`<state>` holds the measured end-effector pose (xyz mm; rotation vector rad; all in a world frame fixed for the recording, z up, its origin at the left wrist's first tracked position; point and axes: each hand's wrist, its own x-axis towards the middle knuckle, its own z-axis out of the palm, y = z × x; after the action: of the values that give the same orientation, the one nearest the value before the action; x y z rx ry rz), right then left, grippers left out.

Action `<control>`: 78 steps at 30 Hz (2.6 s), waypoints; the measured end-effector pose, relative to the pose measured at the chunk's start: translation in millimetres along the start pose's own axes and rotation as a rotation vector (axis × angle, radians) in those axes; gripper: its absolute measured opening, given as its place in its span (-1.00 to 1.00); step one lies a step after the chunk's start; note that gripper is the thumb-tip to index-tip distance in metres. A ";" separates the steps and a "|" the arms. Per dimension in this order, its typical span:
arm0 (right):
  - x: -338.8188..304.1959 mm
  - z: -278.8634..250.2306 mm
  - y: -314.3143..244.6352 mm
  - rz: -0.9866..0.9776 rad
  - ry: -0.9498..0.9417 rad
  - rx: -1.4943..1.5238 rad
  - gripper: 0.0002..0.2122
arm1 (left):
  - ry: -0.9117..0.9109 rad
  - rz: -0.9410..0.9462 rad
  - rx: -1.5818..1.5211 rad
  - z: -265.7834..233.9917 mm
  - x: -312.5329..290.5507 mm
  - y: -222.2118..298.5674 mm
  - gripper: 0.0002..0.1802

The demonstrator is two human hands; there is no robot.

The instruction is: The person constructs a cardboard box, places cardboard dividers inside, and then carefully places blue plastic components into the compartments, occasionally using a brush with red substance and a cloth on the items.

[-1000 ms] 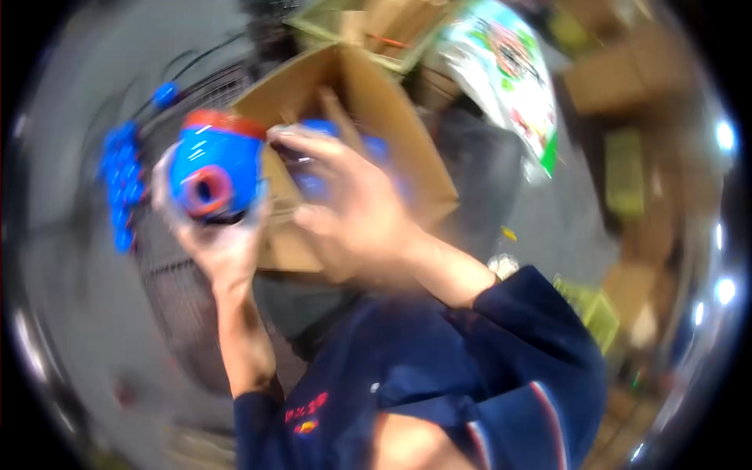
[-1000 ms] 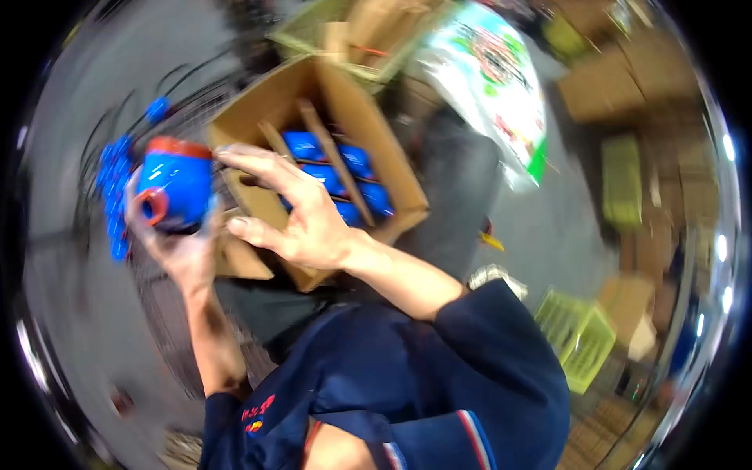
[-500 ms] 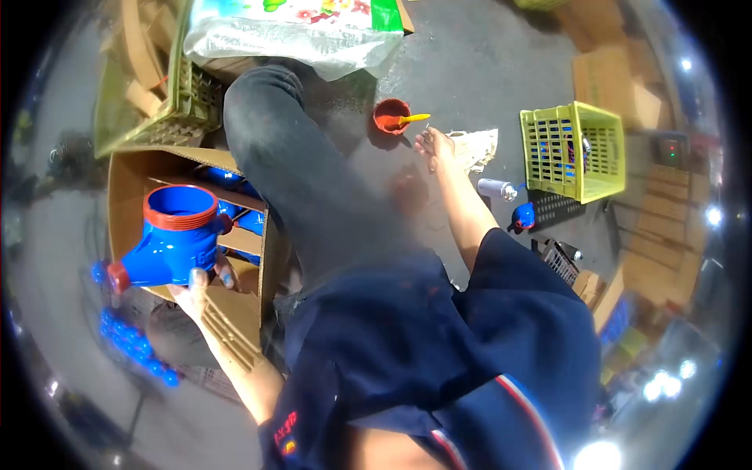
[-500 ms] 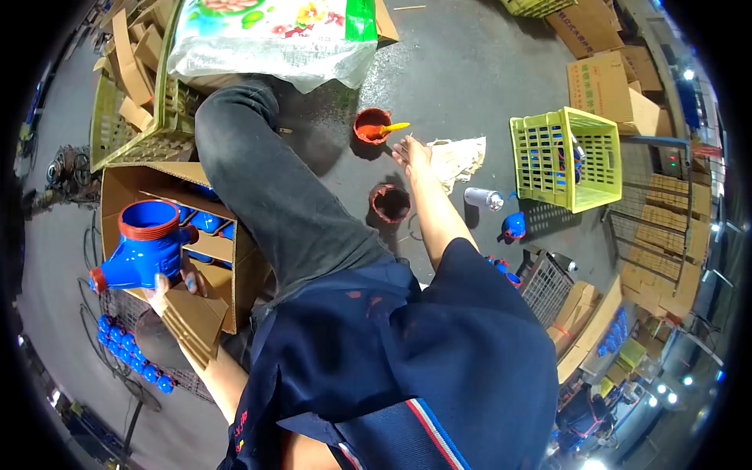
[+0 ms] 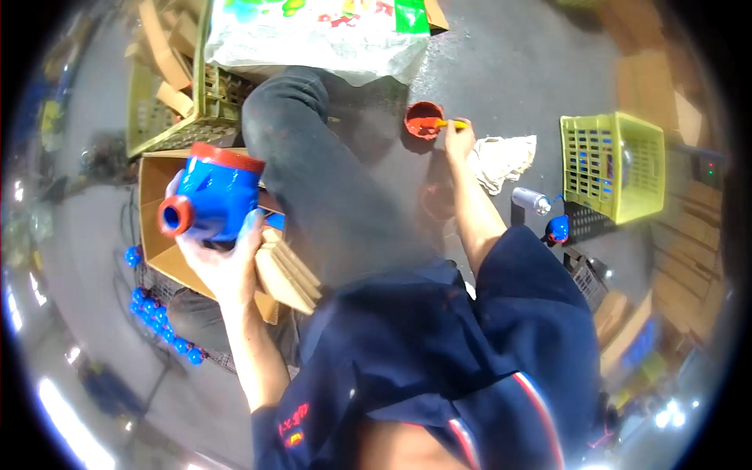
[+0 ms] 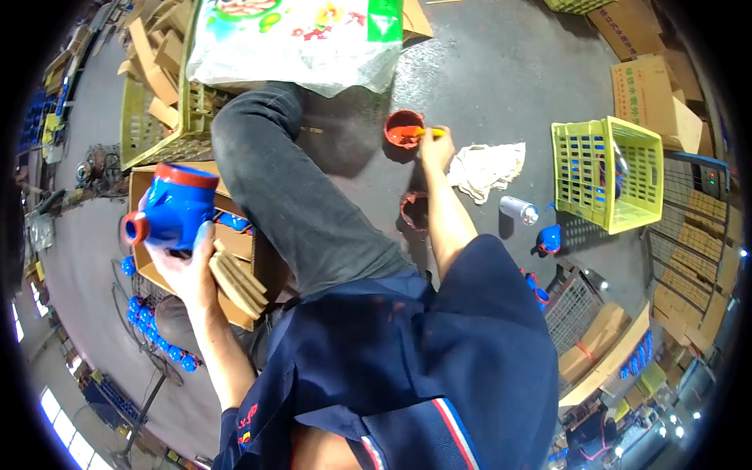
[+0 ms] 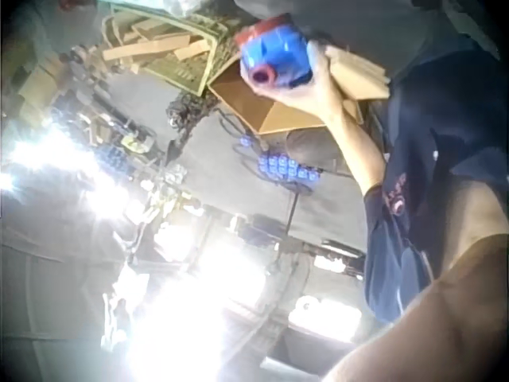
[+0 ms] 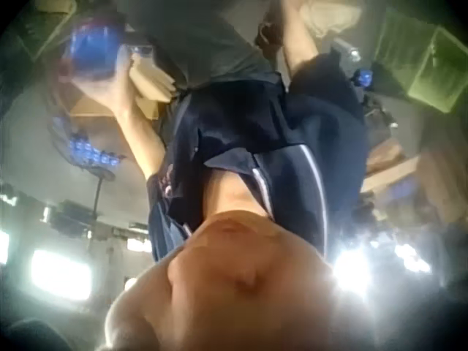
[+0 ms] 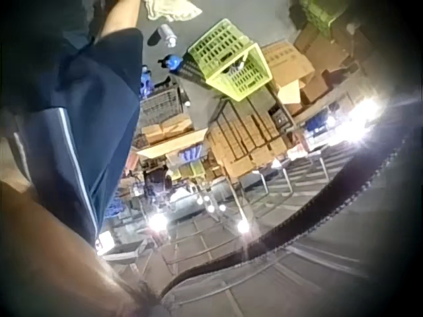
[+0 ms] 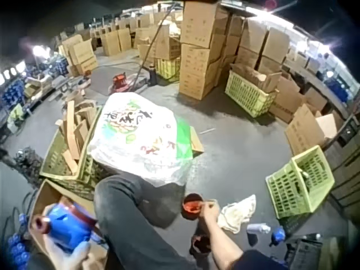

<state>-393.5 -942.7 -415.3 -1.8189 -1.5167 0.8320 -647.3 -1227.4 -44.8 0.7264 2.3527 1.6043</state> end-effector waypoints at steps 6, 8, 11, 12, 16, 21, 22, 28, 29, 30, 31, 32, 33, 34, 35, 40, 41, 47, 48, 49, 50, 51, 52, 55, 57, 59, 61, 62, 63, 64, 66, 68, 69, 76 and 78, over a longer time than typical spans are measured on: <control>-23.6 -45.5 -17.7 0.840 -0.008 1.339 -0.85 | -0.055 0.194 0.059 38.5 19.2 29.3 0.00; -39.8 -74.0 -56.3 0.877 -0.110 1.607 -0.83 | -0.071 0.182 0.112 43.4 18.0 36.0 -0.01; -64.2 -128.6 -147.4 0.607 -0.355 1.724 -0.84 | -0.105 0.201 0.113 55.6 16.3 36.8 0.01; -77.7 -146.0 -187.8 0.455 -0.390 1.689 -0.86 | -0.114 0.221 0.107 57.0 14.9 36.7 0.01; -117.7 -199.5 -281.7 -0.107 -0.449 1.513 -0.86 | -0.120 0.288 0.119 60.3 11.5 37.0 0.02; -136.0 -211.2 -314.5 -0.297 -0.432 1.357 -0.88 | -0.125 0.317 0.103 59.5 8.2 34.4 0.03; -138.6 -210.7 -317.7 -0.320 -0.462 1.344 -0.89 | -0.123 0.335 0.091 58.1 7.9 34.8 0.03; -150.9 -210.1 -320.8 -0.424 -0.456 1.235 -0.90 | -0.082 0.407 0.164 53.6 10.5 29.7 0.03; -151.9 -211.2 -320.3 -0.461 -0.466 1.230 -0.90 | -0.078 0.405 0.164 52.6 10.9 29.8 0.03; -154.0 -214.1 -322.2 -0.480 -0.423 1.181 -0.90 | -0.086 0.394 0.150 51.6 11.3 29.8 0.03; -153.3 -214.9 -322.7 -0.482 -0.429 1.181 -0.90 | -0.092 0.383 0.136 50.2 11.1 29.6 0.03; -152.1 -215.5 -322.9 -0.444 -0.408 1.199 -0.90 | -0.086 0.355 0.115 49.6 11.0 27.5 0.02; -151.0 -215.3 -323.8 -0.407 -0.387 1.216 -0.90 | -0.081 0.353 0.115 48.7 10.9 27.4 0.02; -148.8 -212.9 -326.6 -0.442 -0.365 1.242 -0.90 | -0.074 0.340 0.120 49.0 11.4 27.2 0.02; -149.7 -212.2 -328.6 -0.444 -0.365 1.240 -0.90 | -0.067 0.326 0.125 49.1 12.0 26.9 0.02; -157.8 -207.4 -331.5 -0.517 -0.436 1.153 -0.90 | -0.087 0.369 0.117 45.1 15.6 25.4 0.01; -157.9 -205.5 -329.5 -0.536 -0.413 1.131 -0.90 | -0.081 0.367 0.118 43.7 15.8 25.3 0.01; -123.3 -196.6 -295.5 -0.299 -0.315 1.219 -0.93 | -0.080 0.247 0.045 31.2 16.6 18.5 0.00; -110.1 -186.1 -279.3 -0.216 -0.273 1.145 -0.92 | -0.100 0.185 0.018 26.3 15.6 19.0 0.00; -95.6 -170.6 -258.0 -0.136 -0.233 1.071 -0.91 | -0.080 0.179 -0.056 23.8 15.3 12.3 0.02; -78.2 -151.4 -228.7 -0.082 -0.224 0.928 -0.89 | -0.097 0.170 -0.060 19.8 14.1 8.4 0.01; -62.7 -128.5 -194.1 -0.030 -0.222 0.790 -0.87 | -0.106 0.163 -0.058 12.4 13.0 5.7 0.01; -50.2 -107.2 -156.3 0.006 -0.209 0.653 -0.85 | -0.114 0.175 -0.074 5.9 12.8 -3.2 0.01; -11.3 -47.1 -50.9 0.147 -0.154 0.319 -0.84 | -0.123 -0.003 -0.269 9.7 2.0 10.7 0.00; 1.0 -24.9 -15.7 0.258 -0.210 0.298 -0.76 | -0.125 0.056 -0.129 4.0 -0.6 1.6 0.02; -2.6 -14.2 -23.5 0.816 -0.450 0.721 -0.72 | -0.104 -0.022 -0.255 1.4 -5.3 1.7 0.03; -6.1 -12.2 -34.2 0.800 -0.491 0.493 -0.67 | -0.099 0.031 -0.221 -3.0 -6.1 -5.0 0.03; -15.1 -11.6 -46.7 0.638 -0.379 0.563 -0.62 | -0.103 0.084 -0.185 -5.0 -6.0 -7.8 0.04; -35.4 -12.5 -70.7 0.472 -0.277 0.626 -0.57 | -0.082 0.081 -0.186 -7.2 -6.3 -10.1 0.04; -71.0 -27.4 -127.3 0.195 -0.348 0.715 -0.52 | -0.045 0.085 -0.183 -13.4 -9.8 -13.1 0.04; -141.3 -86.7 -242.5 -0.171 -0.578 0.844 -0.43 | -0.003 0.087 -0.335 -13.2 -13.8 -23.0 0.04; -188.0 -115.0 -296.9 -0.380 -0.929 0.973 -0.35 | 0.049 0.031 -0.356 -3.7 -9.9 -0.1 0.05; -202.0 -118.1 -312.7 -0.499 -1.112 1.053 -0.30 | 0.091 0.083 -0.271 1.5 -6.1 6.3 0.06; -221.0 -95.9 -371.0 0.177 -1.090 1.187 -0.33 | -0.115 0.289 -0.205 -49.2 -41.7 19.3 -0.36; -228.7 -74.1 -381.7 0.246 -1.296 1.224 -0.37 | 0.018 0.229 -0.303 -80.4 -57.6 0.8 -0.50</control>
<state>-594.6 -1117.0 -51.1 -0.4098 -0.8113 2.5791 -632.0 -1321.6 -18.9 0.9403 2.0285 2.0098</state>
